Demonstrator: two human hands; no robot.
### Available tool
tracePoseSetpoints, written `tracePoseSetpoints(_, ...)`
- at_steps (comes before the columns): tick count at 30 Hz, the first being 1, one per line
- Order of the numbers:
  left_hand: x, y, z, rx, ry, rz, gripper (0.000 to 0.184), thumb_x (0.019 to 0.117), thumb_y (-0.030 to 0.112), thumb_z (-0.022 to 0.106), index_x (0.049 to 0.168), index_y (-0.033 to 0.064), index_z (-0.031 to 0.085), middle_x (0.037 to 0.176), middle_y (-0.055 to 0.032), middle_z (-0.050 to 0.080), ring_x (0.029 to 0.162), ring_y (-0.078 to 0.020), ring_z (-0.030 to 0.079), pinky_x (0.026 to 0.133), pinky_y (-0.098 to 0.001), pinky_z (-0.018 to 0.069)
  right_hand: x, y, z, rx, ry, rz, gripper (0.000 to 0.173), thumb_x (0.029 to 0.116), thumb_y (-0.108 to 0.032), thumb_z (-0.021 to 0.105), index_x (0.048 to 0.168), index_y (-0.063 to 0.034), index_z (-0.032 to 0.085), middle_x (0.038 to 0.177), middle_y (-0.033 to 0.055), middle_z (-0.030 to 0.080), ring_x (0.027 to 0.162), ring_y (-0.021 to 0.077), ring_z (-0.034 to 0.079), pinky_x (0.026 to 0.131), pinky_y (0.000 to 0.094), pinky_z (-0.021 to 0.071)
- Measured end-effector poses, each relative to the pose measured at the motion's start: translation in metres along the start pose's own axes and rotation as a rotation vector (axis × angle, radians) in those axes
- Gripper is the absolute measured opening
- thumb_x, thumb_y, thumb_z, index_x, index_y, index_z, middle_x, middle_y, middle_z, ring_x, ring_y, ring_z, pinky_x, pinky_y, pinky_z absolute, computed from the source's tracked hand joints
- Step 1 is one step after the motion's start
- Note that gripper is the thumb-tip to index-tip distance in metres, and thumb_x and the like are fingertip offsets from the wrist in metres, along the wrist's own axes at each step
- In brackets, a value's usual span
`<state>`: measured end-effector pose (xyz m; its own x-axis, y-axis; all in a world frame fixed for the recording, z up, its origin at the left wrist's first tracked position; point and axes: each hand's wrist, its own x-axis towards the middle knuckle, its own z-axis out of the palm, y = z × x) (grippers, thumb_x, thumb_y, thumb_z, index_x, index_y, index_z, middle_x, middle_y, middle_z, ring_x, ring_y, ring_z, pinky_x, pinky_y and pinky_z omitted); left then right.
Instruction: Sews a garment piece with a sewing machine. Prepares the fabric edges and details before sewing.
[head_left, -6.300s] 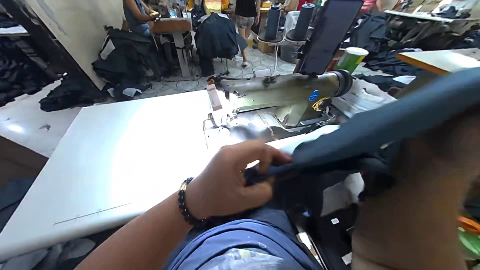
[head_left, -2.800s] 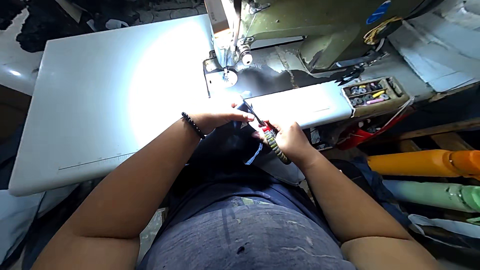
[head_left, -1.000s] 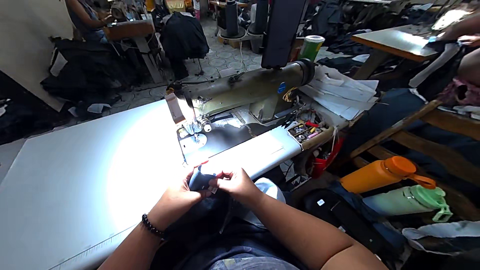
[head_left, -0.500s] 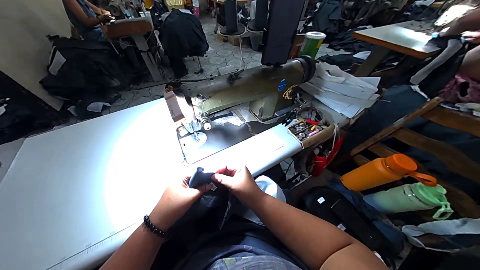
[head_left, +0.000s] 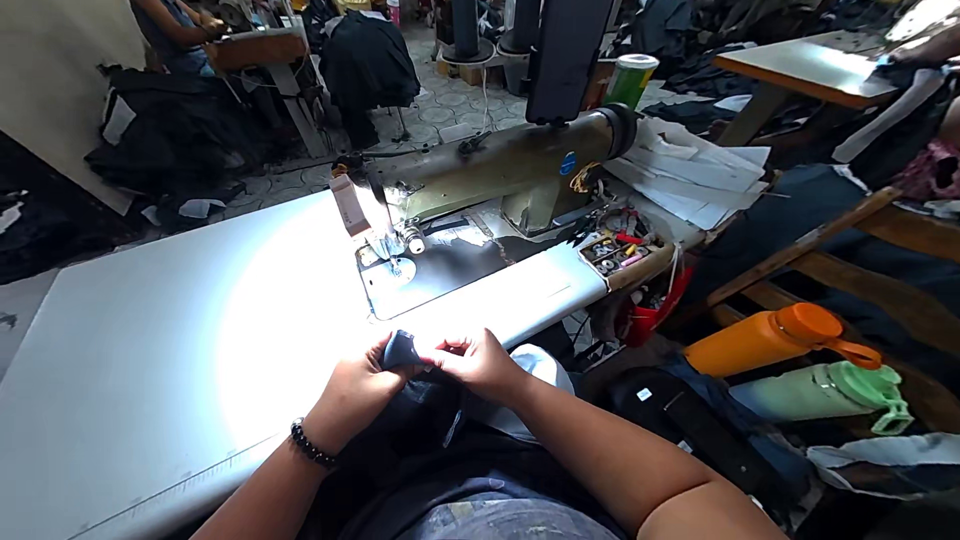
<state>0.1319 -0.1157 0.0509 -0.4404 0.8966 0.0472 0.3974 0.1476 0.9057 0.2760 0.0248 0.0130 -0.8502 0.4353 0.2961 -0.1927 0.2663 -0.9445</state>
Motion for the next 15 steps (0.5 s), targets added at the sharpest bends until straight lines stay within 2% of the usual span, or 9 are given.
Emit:
tracePoseSetpoints(2, 0.001, 0.003, -0.001, 0.023, -0.004, -0.032, 0.017, 0.0819, 0.012, 0.078, 0.098, 0.0114, 0.072, 0.085, 0.0103, 0.074, 0.081, 0.0053, 0.068, 0.077, -0.0175, 0.0574, -0.003, -0.004, -0.004, -0.044, -0.043, -0.043, 0.017, 0.0931, -0.014, 0.071, 0.092, 0.0027, 0.075, 0.081, 0.0008, 0.072, 0.074, -0.0064, 0.063, 0.071, 0.0129, 0.0523)
tracePoseSetpoints(4, 0.002, 0.010, -0.004, 0.063, -0.060, -0.113, 0.017, 0.0828, 0.015, 0.081, 0.097, 0.0114, 0.072, 0.085, 0.0100, 0.072, 0.080, 0.0051, 0.067, 0.077, -0.0193, 0.0572, -0.006, -0.006, -0.004, -0.061, -0.055, -0.041, 0.014, 0.0916, -0.011, 0.071, 0.093, 0.0023, 0.076, 0.084, 0.0017, 0.074, 0.077, -0.0062, 0.065, 0.075, 0.0138, 0.0545)
tracePoseSetpoints(6, 0.002, 0.014, -0.010, -0.015, -0.150, -0.198, 0.019, 0.0840, 0.013, 0.081, 0.100, 0.0097, 0.072, 0.085, 0.0066, 0.073, 0.079, 0.0013, 0.068, 0.076, -0.0219, 0.0578, -0.008, -0.006, -0.004, -0.081, -0.058, -0.042, 0.011, 0.0912, -0.008, 0.071, 0.091, 0.0003, 0.077, 0.079, -0.0014, 0.073, 0.073, -0.0083, 0.062, 0.070, 0.0124, 0.0521)
tracePoseSetpoints(7, 0.000, 0.015, -0.015, -0.119, -0.196, -0.190, 0.022, 0.0846, 0.006, 0.078, 0.105, 0.0072, 0.070, 0.087, 0.0043, 0.075, 0.080, -0.0006, 0.070, 0.076, -0.0214, 0.0593, -0.010, -0.005, -0.004, -0.091, -0.059, -0.047, 0.008, 0.0907, -0.007, 0.072, 0.090, -0.0009, 0.077, 0.077, -0.0027, 0.073, 0.069, -0.0086, 0.061, 0.068, 0.0118, 0.0521)
tracePoseSetpoints(9, 0.000, 0.015, -0.026, -0.260, -0.242, -0.095, 0.032, 0.0874, -0.006, 0.070, 0.116, 0.0037, 0.061, 0.094, 0.0005, 0.075, 0.083, -0.0035, 0.072, 0.077, -0.0214, 0.0603, -0.013, -0.005, -0.005, -0.093, -0.054, -0.054, 0.006, 0.0901, -0.006, 0.073, 0.090, -0.0022, 0.077, 0.074, -0.0041, 0.072, 0.065, -0.0079, 0.060, 0.062, 0.0118, 0.0515)
tracePoseSetpoints(11, 0.006, 0.010, -0.038, -0.232, -0.251, 0.035, 0.044, 0.0900, -0.006, 0.064, 0.128, 0.0065, 0.047, 0.102, 0.0011, 0.072, 0.090, -0.0031, 0.070, 0.083, -0.0220, 0.0589, -0.014, -0.006, -0.009, -0.107, -0.055, -0.040, 0.005, 0.0910, -0.006, 0.073, 0.090, -0.0027, 0.077, 0.072, -0.0042, 0.071, 0.061, -0.0068, 0.059, 0.058, 0.0121, 0.0500)
tracePoseSetpoints(13, 0.006, 0.013, -0.048, -0.110, -0.199, 0.133, 0.052, 0.0913, -0.001, 0.064, 0.139, 0.0088, 0.047, 0.110, 0.0001, 0.072, 0.092, -0.0031, 0.071, 0.082, -0.0211, 0.0592, -0.014, -0.011, -0.013, -0.137, -0.069, -0.016, 0.005, 0.0913, -0.007, 0.072, 0.090, -0.0037, 0.077, 0.070, -0.0044, 0.070, 0.058, -0.0062, 0.057, 0.055, 0.0123, 0.0485)
tracePoseSetpoints(14, 0.006, 0.014, -0.052, -0.046, -0.187, 0.165, 0.051, 0.0922, 0.002, 0.065, 0.140, 0.0105, 0.050, 0.115, -0.0002, 0.069, 0.094, -0.0038, 0.069, 0.081, -0.0209, 0.0581, -0.014, -0.014, -0.014, -0.156, -0.083, -0.007, 0.005, 0.0913, -0.007, 0.073, 0.090, -0.0042, 0.077, 0.071, -0.0044, 0.070, 0.058, -0.0058, 0.057, 0.055, 0.0126, 0.0488)
tracePoseSetpoints(15, 0.007, 0.015, -0.055, 0.010, -0.176, 0.190, 0.046, 0.0925, 0.003, 0.065, 0.136, 0.0113, 0.054, 0.115, 0.0000, 0.068, 0.093, -0.0038, 0.068, 0.078, -0.0202, 0.0580, -0.013, -0.015, -0.016, -0.175, -0.100, -0.006, 0.005, 0.0914, -0.007, 0.072, 0.090, -0.0045, 0.076, 0.072, -0.0045, 0.069, 0.059, -0.0055, 0.058, 0.056, 0.0126, 0.0491)
